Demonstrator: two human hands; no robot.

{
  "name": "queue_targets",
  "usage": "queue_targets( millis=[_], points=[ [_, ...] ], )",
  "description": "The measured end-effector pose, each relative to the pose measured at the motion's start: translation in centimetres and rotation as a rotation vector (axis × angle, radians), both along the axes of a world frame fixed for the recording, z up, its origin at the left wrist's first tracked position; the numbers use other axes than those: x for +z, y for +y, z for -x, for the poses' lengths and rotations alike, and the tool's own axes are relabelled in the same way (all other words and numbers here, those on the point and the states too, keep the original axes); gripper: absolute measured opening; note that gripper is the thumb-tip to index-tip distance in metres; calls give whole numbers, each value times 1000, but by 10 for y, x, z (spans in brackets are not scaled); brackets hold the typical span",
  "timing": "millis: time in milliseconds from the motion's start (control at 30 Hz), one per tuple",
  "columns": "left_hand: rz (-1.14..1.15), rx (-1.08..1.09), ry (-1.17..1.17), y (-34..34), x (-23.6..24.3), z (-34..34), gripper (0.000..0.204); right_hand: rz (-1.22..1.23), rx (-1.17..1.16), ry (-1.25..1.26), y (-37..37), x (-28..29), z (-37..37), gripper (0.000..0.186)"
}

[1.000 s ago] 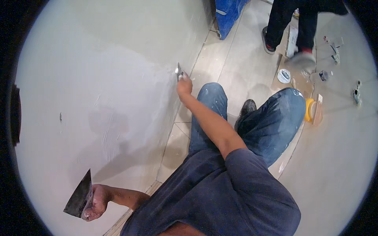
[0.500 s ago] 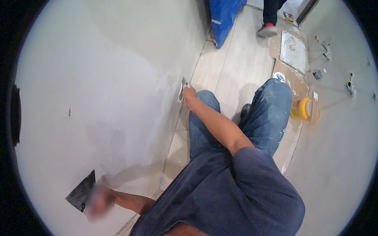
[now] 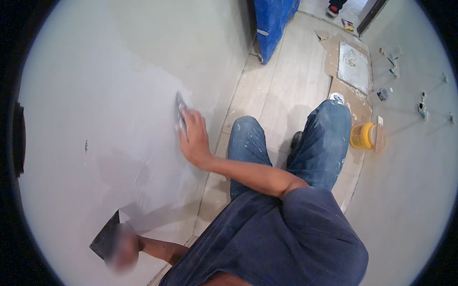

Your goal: Applying and smoothing joint compound on a wall using putty knives.

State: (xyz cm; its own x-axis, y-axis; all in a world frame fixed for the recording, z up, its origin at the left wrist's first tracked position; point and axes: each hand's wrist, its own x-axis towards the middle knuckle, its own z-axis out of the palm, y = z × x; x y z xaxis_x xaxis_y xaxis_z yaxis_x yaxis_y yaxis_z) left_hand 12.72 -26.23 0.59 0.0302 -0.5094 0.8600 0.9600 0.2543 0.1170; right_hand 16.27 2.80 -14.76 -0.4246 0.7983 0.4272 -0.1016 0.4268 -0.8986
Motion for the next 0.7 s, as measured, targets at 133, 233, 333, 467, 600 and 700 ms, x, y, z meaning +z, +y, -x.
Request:
queue_targets(
  millis=[133,233,333,467,600,700],
  points=[
    [5,8,-17,3,-3,6,29,188,-26,-216,10,-55,-21,40],
    [4,18,-24,3,-5,7,29,786,-141,-367,60,-105,2,37],
    [-2,15,-19,3,-6,7,28,1199,14,-198,109,-129,27,32],
    [12,36,-13,2,-4,5,28,1346,97,-214,122,-113,40,23],
    [31,64,-25,1,-5,0,28,1096,143,14,91,-57,27,34],
    [54,80,-42,3,-6,0,28,520,-23,-33,48,-4,20,38]
  ],
)
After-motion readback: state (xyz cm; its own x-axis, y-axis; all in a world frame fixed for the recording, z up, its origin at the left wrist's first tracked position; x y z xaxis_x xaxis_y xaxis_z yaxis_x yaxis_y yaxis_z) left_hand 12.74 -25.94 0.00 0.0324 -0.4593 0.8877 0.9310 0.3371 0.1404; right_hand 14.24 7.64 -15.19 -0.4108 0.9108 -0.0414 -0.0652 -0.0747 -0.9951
